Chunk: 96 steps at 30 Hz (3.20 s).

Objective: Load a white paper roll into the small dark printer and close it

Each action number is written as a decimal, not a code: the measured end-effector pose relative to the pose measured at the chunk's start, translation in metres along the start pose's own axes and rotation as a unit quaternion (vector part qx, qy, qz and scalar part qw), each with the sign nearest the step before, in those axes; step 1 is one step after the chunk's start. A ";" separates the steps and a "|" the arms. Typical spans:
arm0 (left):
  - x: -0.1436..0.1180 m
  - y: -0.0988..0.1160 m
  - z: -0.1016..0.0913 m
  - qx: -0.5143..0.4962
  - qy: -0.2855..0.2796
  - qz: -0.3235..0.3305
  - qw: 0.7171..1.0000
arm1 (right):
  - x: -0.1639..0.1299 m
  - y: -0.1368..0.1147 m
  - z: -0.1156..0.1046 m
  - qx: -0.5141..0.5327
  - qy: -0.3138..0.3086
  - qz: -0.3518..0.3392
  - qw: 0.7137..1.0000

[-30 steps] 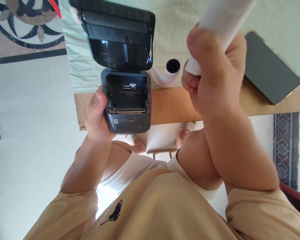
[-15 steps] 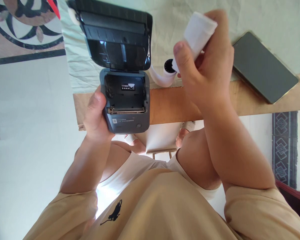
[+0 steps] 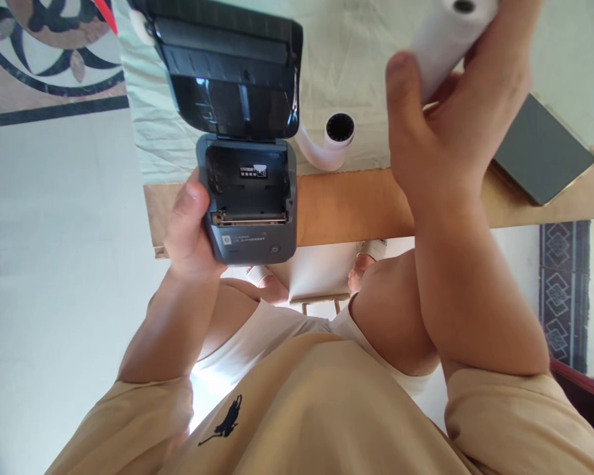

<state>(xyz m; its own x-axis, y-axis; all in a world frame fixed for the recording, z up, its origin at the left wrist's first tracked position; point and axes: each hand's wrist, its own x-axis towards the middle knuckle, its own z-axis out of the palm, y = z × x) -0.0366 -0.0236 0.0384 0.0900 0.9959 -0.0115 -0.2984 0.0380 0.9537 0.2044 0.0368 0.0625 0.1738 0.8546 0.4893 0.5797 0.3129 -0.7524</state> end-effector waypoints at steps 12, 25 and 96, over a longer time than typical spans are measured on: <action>-0.001 0.000 0.000 -0.020 0.004 -0.001 1.000 | 0.003 0.000 0.005 -0.141 -0.099 -0.004 0.985; -0.001 0.007 0.001 -0.005 -0.003 -0.025 1.000 | -0.007 -0.017 -0.005 -0.214 -0.053 -0.137 0.966; 0.000 0.001 -0.003 -0.021 -0.019 -0.021 0.999 | -0.034 -0.022 0.029 -0.148 -0.208 -0.117 0.960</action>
<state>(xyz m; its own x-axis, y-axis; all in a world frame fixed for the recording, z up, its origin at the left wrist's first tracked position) -0.0392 -0.0229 0.0384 0.1383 0.9896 -0.0384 -0.3341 0.0832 0.9389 0.1623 0.0131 0.0501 -0.2854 0.8864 0.3645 0.7753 0.4371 -0.4560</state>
